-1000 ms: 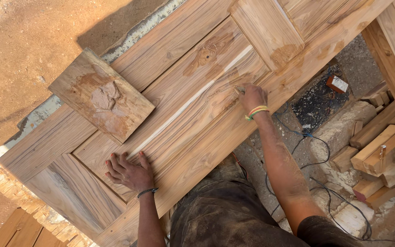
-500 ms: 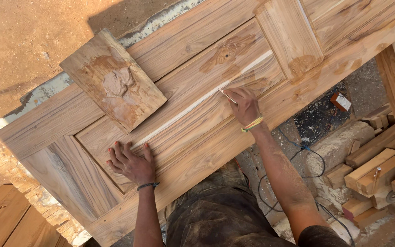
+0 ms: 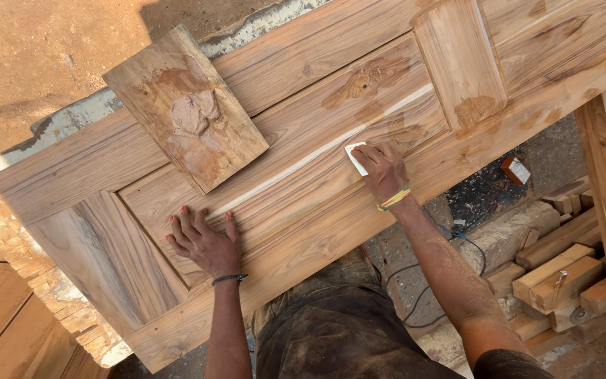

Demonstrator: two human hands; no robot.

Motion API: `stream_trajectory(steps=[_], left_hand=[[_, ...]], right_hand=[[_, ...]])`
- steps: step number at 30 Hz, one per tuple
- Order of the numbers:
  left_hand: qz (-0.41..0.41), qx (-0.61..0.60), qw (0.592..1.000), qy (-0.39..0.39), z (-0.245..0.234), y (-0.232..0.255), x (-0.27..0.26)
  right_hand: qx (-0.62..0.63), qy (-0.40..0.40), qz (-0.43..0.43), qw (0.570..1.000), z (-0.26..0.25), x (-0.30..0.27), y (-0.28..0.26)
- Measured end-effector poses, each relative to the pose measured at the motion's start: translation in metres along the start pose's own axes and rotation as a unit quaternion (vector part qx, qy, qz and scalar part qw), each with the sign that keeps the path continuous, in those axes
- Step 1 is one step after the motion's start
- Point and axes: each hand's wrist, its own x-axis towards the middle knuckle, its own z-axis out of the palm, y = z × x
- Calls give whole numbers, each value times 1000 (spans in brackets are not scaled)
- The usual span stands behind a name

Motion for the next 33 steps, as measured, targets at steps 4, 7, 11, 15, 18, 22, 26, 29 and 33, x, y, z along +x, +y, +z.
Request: stream_trajectory(steps=[4, 7, 11, 15, 18, 22, 26, 29, 33], left_hand=[[-9, -16, 1000, 6, -5, 8, 5], [-9, -17, 1000, -7, -2, 6, 2], [-1, 2, 1000, -4, -5, 3, -2], [-3, -9, 1000, 5, -5, 8, 2], [9, -4, 1000, -13, 0, 1, -1], [15, -1, 1000, 17, -1, 11, 13], [15, -3, 1000, -13, -7, 5, -2], [-2, 1, 1000, -12, -9, 7, 2], [1, 6, 1000, -11, -7, 11, 5]], right_hand=[[12, -17, 1, 1000, -15, 1, 16], [-9, -16, 8, 1000, -16, -1, 26], [6, 18, 36, 999, -5, -12, 19], [6, 4, 27, 1000, -12, -20, 29], [-18, -5, 26, 999, -9, -15, 46], [-2, 29, 59, 998, -1, -22, 20], [13, -50, 93, 994, -19, -45, 30], [3, -5, 221, 975, -26, -36, 46], [20, -6, 374, 927, -9, -7, 75]])
